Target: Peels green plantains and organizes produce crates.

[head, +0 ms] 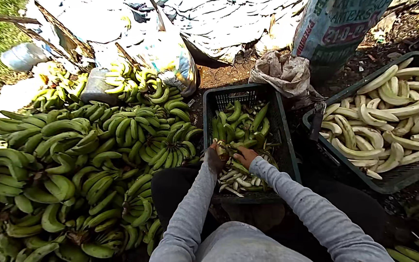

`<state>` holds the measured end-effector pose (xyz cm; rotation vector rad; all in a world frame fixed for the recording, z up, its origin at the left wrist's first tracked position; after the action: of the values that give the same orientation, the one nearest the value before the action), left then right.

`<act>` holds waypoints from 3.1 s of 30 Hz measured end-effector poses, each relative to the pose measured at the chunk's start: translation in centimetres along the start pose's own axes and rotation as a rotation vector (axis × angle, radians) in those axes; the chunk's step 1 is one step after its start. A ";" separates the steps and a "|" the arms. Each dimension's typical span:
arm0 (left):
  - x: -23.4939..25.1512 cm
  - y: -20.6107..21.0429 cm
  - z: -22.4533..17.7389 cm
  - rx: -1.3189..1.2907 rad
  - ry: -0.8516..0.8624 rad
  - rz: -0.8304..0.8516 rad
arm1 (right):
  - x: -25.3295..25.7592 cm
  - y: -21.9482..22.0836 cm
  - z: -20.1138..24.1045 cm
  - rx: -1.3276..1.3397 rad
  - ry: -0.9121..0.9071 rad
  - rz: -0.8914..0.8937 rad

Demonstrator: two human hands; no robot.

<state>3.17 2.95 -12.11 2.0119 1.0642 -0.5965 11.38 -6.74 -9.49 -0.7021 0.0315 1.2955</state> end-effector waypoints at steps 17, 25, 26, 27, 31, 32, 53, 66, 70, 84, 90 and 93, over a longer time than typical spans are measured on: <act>-1.6 0.1 0.8 0.222 -0.142 -0.018 | -1.4 -10.0 -6.9 0.443 0.237 -0.668; 0.1 -0.9 -0.8 0.070 0.231 -0.032 | -0.5 1.9 1.5 0.029 -0.021 0.051; 0.6 -0.9 -0.8 0.088 0.239 -0.021 | -0.7 2.0 2.0 0.003 -0.037 0.066; 1.4 -1.0 -0.7 0.117 0.239 -0.003 | -0.8 2.0 2.2 -0.017 -0.043 0.071; 2.6 -1.0 -0.3 0.232 0.258 -0.015 | -1.1 1.2 2.1 -0.114 -0.027 0.036; 1.4 -0.1 -0.3 0.191 0.218 -0.026 | -1.3 0.8 2.3 -0.140 -0.043 -0.020; 1.0 -0.2 -3.1 -0.261 0.282 -0.206 | -1.0 0.9 1.4 0.106 -0.023 0.070; -0.4 1.6 -4.4 -0.262 0.348 -0.212 | -1.2 0.6 1.0 -0.079 0.036 0.052; -0.2 2.5 -1.8 -0.341 0.174 -0.118 | -0.5 0.5 0.5 -0.125 0.084 0.062; -3.6 3.8 5.0 0.896 -0.366 0.432 | -0.7 -5.4 -7.0 -0.173 0.504 -0.067; 2.1 14.4 1.1 0.964 -0.195 0.257 | -9.4 -21.0 -6.5 0.158 0.280 -0.792; 5.2 23.7 -2.0 0.779 -0.134 0.313 | -12.4 -23.7 -6.1 0.372 0.161 -0.990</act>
<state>25.98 -1.36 -4.73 2.6747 0.4316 -1.0676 30.80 -22.79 1.50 -0.3967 0.0462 0.2661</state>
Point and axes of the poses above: each hand's wrist, its own x-axis towards the middle knuckle, its own y-axis out of the palm, z = x × y, the point moved 10 cm from there along x, towards the middle knuckle, and after that the axes turned 4 degrees about -y, right-handed, at the moved point
